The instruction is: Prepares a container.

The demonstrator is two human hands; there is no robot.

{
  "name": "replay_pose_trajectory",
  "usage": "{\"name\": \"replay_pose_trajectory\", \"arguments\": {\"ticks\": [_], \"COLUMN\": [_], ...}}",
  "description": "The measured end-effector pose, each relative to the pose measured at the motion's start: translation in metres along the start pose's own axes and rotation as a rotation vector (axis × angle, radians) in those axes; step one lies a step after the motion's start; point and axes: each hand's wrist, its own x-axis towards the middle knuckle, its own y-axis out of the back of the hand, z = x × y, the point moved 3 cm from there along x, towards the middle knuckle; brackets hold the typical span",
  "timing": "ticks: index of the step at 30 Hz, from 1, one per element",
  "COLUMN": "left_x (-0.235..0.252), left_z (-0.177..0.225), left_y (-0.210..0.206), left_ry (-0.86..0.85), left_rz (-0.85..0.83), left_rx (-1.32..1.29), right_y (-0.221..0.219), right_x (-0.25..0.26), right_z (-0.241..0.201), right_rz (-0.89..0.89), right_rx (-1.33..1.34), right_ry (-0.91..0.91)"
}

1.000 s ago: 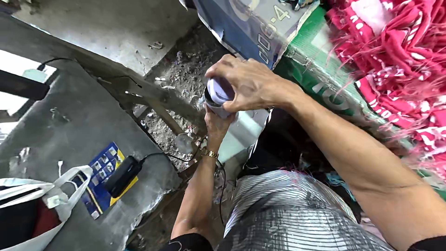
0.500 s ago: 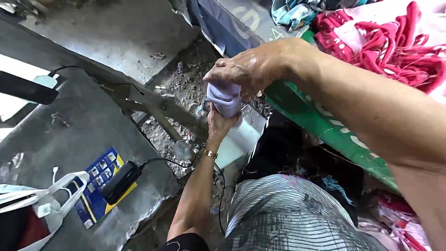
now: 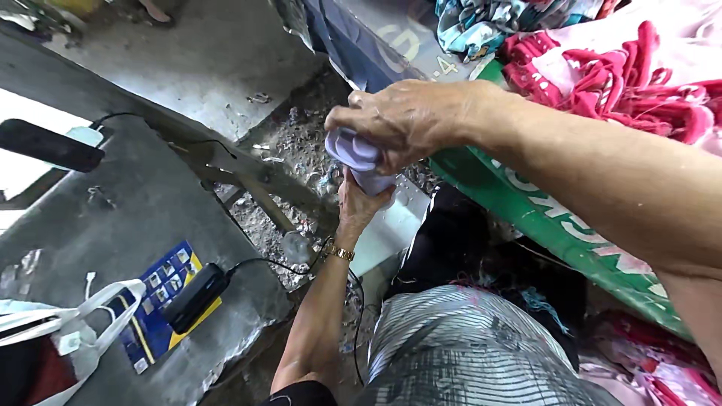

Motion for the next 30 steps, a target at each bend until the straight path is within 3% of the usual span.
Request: {"name": "replay_pose_trajectory", "arguments": {"ticks": [4,7,11,18,23,30], "left_x": [-0.012,-0.013,-0.004,-0.008,-0.009,0.0], "left_z": [0.013,0.016,0.001,0.015,0.016,0.017], "left_y": [0.003,0.004,0.002,0.016,0.014,0.005], "left_ry": [0.016,0.04,-0.039,0.036,0.024,-0.035], "left_rz": [0.033,0.03,0.066,-0.009,0.016,0.034], "left_rx": [-0.008,0.027,0.068,0.087,0.055,0.088], "right_y": [0.002,0.001,-0.004,0.011,0.015,0.006], "right_x": [0.003,-0.001,-0.005,-0.012,-0.011,-0.005], "right_z": [-0.01,-0.014,-0.007,0.005,-0.005,0.0], "right_rz": [0.047,0.036,0.054,-0.018,0.072,0.018], "right_rx": [-0.159,-0.134,-0.002,-0.032,-0.348,-0.164], "right_ry": [-0.294,-0.349,-0.287,-0.01,-0.132,-0.056]}}
